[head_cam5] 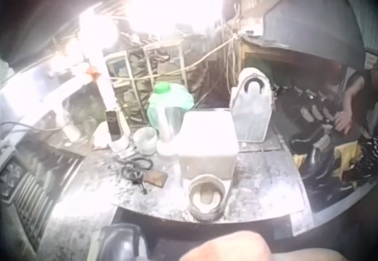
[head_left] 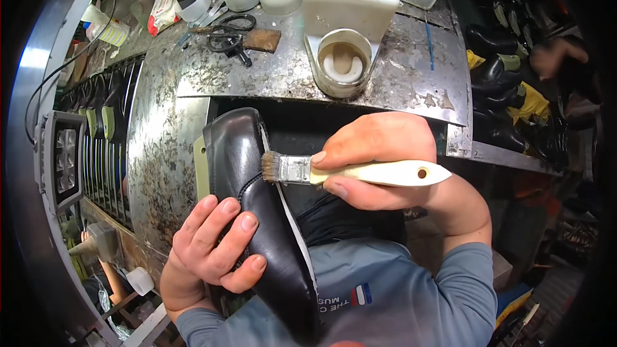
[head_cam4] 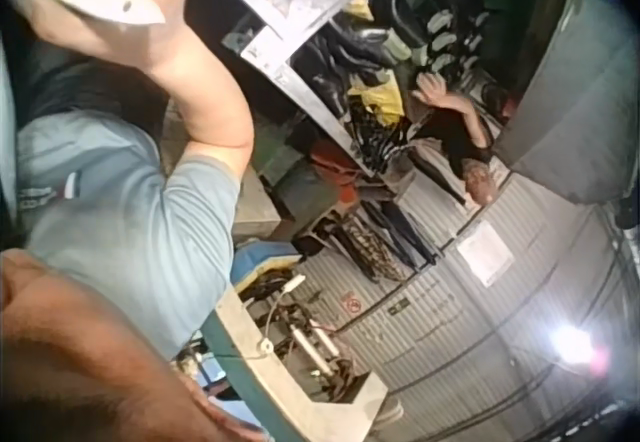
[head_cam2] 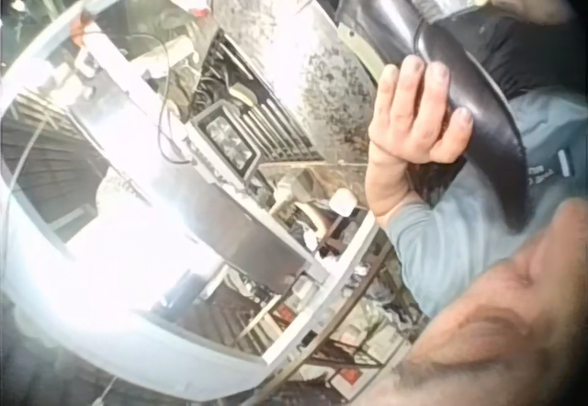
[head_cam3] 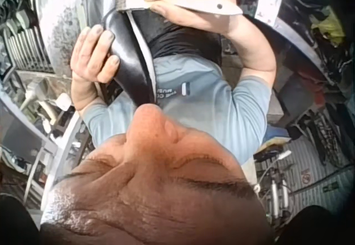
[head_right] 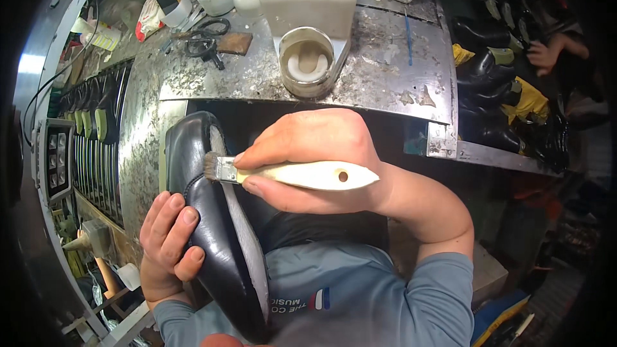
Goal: The person paints the sole of a black shoe with white paint using a brush. They repeatedly dip the brush into a container of white paint and apply it to the shoe's sole, covering the surface evenly. The person holds the shoe in their left hand and the brush in their right hand throughout the process.
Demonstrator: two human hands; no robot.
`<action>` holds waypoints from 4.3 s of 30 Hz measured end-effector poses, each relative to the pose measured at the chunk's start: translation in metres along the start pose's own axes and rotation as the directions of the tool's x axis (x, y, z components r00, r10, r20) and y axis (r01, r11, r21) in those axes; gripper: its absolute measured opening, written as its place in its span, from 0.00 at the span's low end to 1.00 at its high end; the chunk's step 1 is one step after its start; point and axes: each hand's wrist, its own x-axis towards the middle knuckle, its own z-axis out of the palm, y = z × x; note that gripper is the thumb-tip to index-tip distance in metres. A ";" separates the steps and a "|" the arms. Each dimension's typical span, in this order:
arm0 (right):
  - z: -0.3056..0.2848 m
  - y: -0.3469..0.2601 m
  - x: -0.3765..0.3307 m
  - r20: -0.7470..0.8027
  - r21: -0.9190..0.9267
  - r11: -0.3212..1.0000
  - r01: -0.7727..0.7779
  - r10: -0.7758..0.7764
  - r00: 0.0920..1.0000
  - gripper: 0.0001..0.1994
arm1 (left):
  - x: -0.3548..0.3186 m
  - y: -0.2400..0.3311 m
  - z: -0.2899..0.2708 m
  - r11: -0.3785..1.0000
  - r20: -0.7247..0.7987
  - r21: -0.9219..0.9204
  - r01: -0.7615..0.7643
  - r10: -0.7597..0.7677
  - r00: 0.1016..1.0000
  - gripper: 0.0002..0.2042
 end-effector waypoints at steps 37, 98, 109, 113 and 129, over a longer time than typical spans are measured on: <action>-0.027 -0.069 0.009 0.309 0.248 0.960 -0.133 0.052 0.950 0.11 | -0.004 -0.034 0.044 0.971 -0.166 0.021 0.240 -0.233 0.958 0.15; -0.003 -0.025 0.025 0.273 0.152 0.988 -0.036 -0.007 0.962 0.07 | -0.005 0.009 0.039 -0.762 0.735 -0.584 0.280 -0.351 0.579 0.46; -0.004 -0.029 0.007 0.350 0.352 0.917 -0.186 0.055 0.935 0.03 | -0.017 0.008 0.043 -0.755 0.744 -0.608 0.245 -0.434 0.508 0.48; -0.032 -0.001 0.018 0.201 0.056 0.994 -0.098 0.085 0.976 0.10 | -0.028 0.013 0.046 -0.734 0.714 -0.642 0.222 -0.467 0.522 0.46; -0.062 0.052 0.023 -0.063 -0.689 0.713 -0.131 0.121 0.991 0.06 | -0.032 0.008 0.043 -0.703 0.698 -0.674 0.224 -0.509 0.504 0.43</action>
